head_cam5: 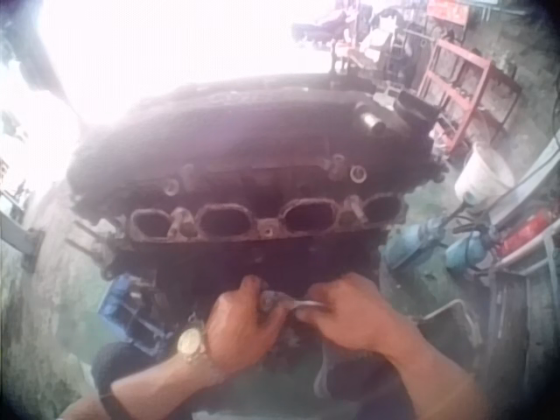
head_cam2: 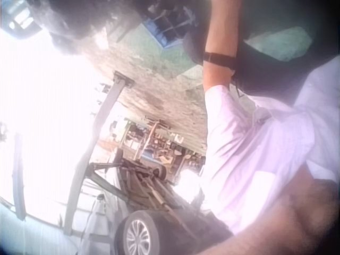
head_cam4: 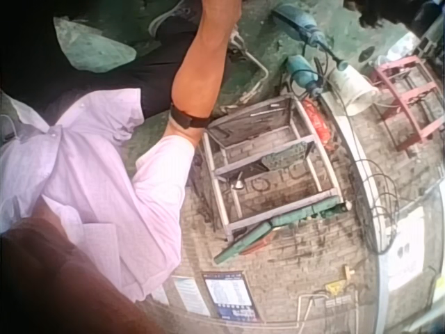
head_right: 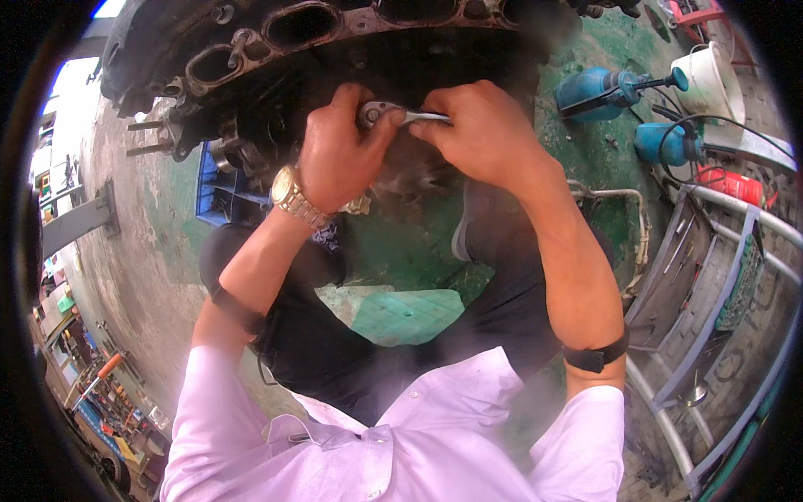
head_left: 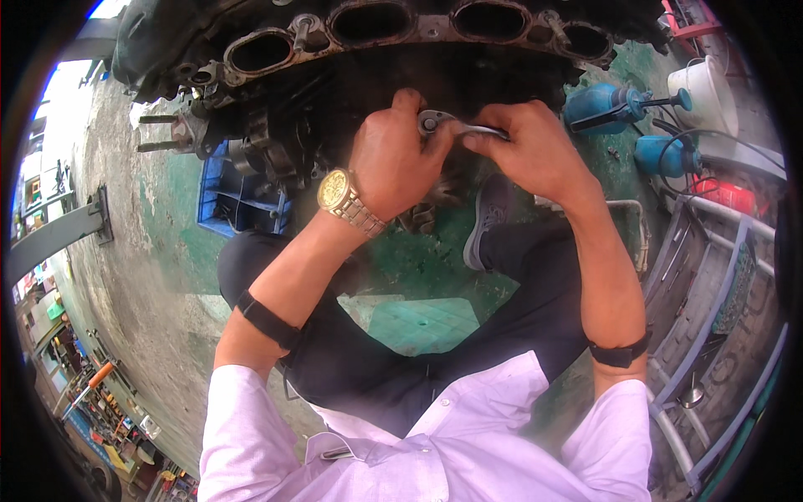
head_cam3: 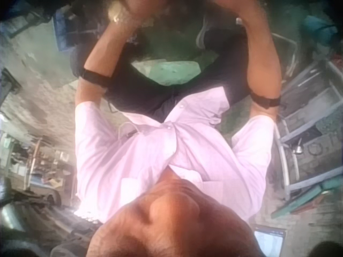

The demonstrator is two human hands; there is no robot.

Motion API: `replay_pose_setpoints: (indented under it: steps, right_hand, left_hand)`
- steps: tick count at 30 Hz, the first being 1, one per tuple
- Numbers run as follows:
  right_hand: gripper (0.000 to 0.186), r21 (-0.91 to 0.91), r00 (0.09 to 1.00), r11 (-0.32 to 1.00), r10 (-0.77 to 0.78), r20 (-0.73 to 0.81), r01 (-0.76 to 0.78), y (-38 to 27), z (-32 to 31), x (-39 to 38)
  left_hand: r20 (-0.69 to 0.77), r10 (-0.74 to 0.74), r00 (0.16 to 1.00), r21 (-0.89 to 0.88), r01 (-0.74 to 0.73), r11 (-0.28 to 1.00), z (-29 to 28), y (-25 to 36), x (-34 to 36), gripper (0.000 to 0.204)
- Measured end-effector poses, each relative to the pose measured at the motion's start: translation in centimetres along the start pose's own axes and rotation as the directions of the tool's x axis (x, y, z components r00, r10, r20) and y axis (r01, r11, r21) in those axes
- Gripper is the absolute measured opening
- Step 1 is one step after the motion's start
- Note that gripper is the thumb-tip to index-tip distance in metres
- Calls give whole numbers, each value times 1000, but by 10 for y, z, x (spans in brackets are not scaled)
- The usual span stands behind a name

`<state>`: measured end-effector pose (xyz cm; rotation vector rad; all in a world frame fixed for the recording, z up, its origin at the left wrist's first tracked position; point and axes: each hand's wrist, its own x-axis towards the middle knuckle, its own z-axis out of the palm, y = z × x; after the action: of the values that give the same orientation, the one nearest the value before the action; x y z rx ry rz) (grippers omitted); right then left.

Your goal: The person uses a ratchet and socket to loosen and remove a bolt from the engine block, then inserts a new bolt and tightens it. The person works on the underside of the engine, adjusting the tool and repositioning hands as needed.

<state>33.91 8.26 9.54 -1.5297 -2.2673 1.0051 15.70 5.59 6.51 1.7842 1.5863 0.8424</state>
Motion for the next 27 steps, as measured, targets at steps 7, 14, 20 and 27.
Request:
replay_pose_setpoints:
  steps: [7,14,20,27]
  right_hand:
    - [24,6,1000,1000,1,6,-1,-3,0,-3]
    - [24,-3,998,999,-39,-40,39,0,5,-2]
    - [24,7,999,1000,-14,-34,14,-2,6,-3]
    - [24,67,998,997,31,-55,-27,-2,6,-1]
  left_hand:
    - [-1,14,1000,77,-14,997,0,2,-1,30]
    - [-58,91,994,140,-82,987,4,0,1,28]
    - [-85,93,992,170,-77,982,7,-3,0,29]
    - [-123,-123,985,-230,93,969,6,-3,4,34]
